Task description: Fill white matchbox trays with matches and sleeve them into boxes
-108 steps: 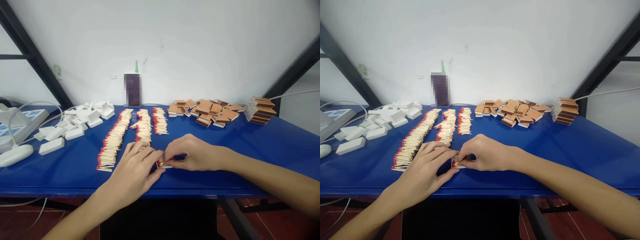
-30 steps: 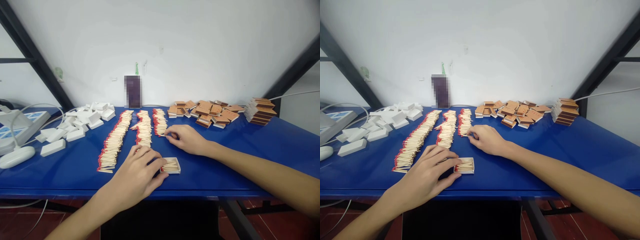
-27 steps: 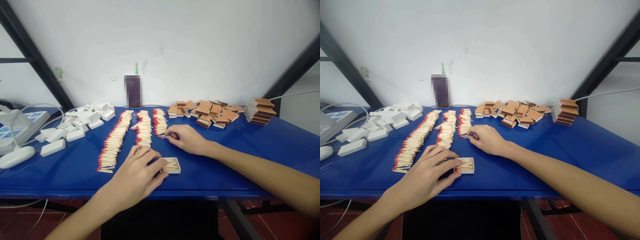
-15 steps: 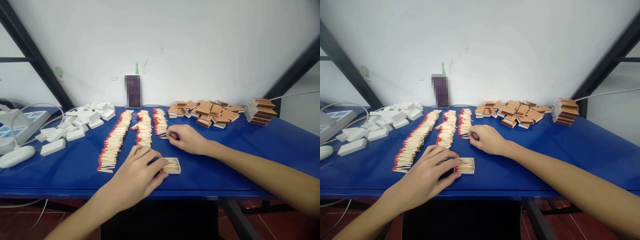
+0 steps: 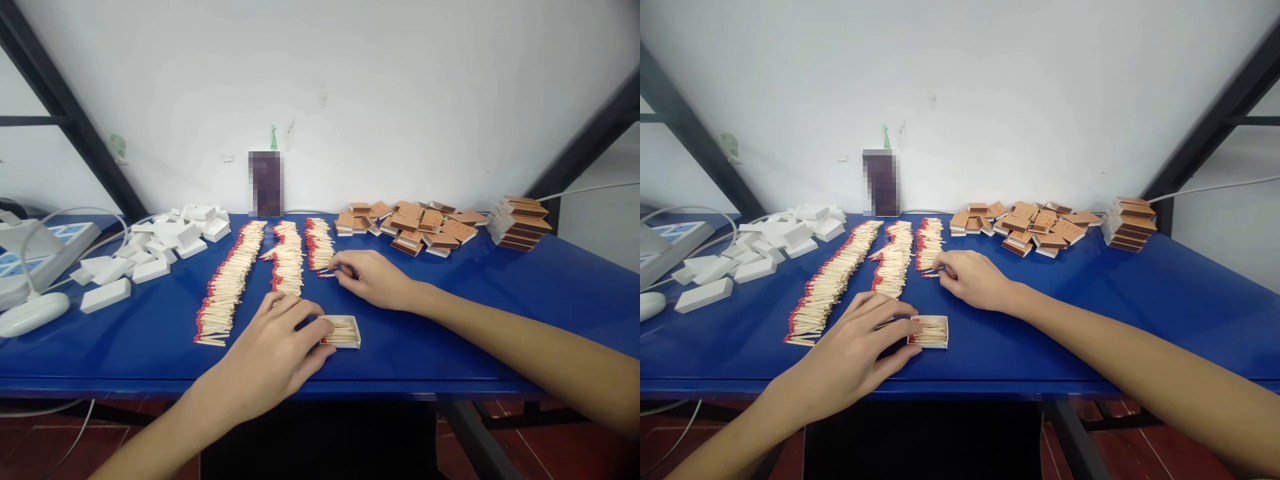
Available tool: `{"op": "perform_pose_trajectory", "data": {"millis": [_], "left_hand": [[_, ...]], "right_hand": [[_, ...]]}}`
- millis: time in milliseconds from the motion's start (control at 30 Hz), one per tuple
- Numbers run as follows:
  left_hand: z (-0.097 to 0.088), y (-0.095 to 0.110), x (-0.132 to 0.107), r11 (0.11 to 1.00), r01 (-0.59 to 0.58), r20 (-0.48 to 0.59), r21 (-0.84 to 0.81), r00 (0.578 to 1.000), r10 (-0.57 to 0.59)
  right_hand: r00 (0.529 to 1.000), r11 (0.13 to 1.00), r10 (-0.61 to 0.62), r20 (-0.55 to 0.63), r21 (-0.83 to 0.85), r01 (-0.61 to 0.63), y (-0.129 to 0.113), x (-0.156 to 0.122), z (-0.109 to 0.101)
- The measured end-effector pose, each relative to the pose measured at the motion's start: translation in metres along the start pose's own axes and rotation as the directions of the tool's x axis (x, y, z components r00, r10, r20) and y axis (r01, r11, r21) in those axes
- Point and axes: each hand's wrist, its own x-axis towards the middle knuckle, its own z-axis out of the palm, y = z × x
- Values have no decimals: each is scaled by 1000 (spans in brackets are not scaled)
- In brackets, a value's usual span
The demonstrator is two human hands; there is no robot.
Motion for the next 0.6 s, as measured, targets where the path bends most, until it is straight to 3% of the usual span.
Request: {"op": "perform_pose_trajectory", "data": {"millis": [600], "left_hand": [[1, -1, -1, 1000, 1, 1, -5, 1000, -1]], "right_hand": [[1000, 1000, -10, 7, 0, 10, 1, 1, 0]]}}
